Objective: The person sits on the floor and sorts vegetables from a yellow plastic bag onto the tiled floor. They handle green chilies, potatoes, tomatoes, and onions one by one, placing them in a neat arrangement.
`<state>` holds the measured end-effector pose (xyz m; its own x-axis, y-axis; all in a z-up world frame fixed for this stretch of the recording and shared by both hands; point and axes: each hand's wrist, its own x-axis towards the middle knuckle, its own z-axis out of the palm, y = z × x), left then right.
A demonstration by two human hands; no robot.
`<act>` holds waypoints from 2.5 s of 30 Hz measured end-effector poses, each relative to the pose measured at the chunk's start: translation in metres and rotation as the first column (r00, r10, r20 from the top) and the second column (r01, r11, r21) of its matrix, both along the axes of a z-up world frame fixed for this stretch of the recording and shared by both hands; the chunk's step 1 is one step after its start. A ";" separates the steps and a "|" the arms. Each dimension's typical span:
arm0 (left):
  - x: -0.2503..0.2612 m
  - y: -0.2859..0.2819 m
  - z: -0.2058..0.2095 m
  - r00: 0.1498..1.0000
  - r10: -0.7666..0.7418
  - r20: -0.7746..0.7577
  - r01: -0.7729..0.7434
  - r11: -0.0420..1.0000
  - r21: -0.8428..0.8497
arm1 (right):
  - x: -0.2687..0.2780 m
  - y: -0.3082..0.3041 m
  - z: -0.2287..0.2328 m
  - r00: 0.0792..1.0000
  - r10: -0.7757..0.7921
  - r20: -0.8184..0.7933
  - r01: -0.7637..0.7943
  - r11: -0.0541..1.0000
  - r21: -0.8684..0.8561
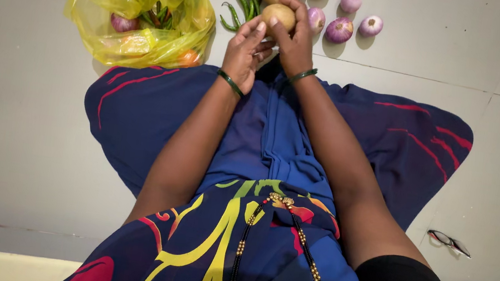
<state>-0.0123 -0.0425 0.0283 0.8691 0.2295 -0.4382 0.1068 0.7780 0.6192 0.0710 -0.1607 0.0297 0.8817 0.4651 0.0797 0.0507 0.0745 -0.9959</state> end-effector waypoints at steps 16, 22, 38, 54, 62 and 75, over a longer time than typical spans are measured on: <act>0.027 0.012 -0.019 0.978 0.191 0.080 -0.161 0.943 -0.290 | 0.012 0.023 0.059 0.891 0.290 0.350 -0.187 0.936 -0.300; 0.030 0.011 -0.011 0.991 0.127 0.032 -0.113 0.952 -0.286 | 0.016 0.025 0.060 0.856 0.349 0.382 -0.206 0.907 -0.366; 0.026 0.029 -0.087 0.981 0.178 -0.082 -0.183 0.981 -0.059 | -0.003 0.010 0.031 0.750 0.363 0.554 -0.102 0.890 -0.445; 0.000 0.011 -0.032 0.999 0.019 0.034 -0.015 0.993 -0.119 | -0.024 -0.010 -0.010 0.845 0.357 0.398 -0.064 0.807 -0.587; -0.012 0.025 -0.063 0.997 0.054 0.049 -0.055 0.998 0.027 | -0.031 -0.011 -0.018 0.781 0.430 0.452 -0.084 0.791 -0.606; -0.021 -0.016 -0.039 0.996 -0.085 0.010 -0.001 0.110 0.994 | -0.010 -0.017 -0.056 0.878 0.143 0.456 0.031 0.935 -0.352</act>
<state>-0.0337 -0.0582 -0.0104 0.9031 0.3855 0.1892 0.0527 -0.5368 0.8421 0.0614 -0.1775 -0.0260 0.7505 0.5869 0.3037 0.5222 -0.2452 -0.8168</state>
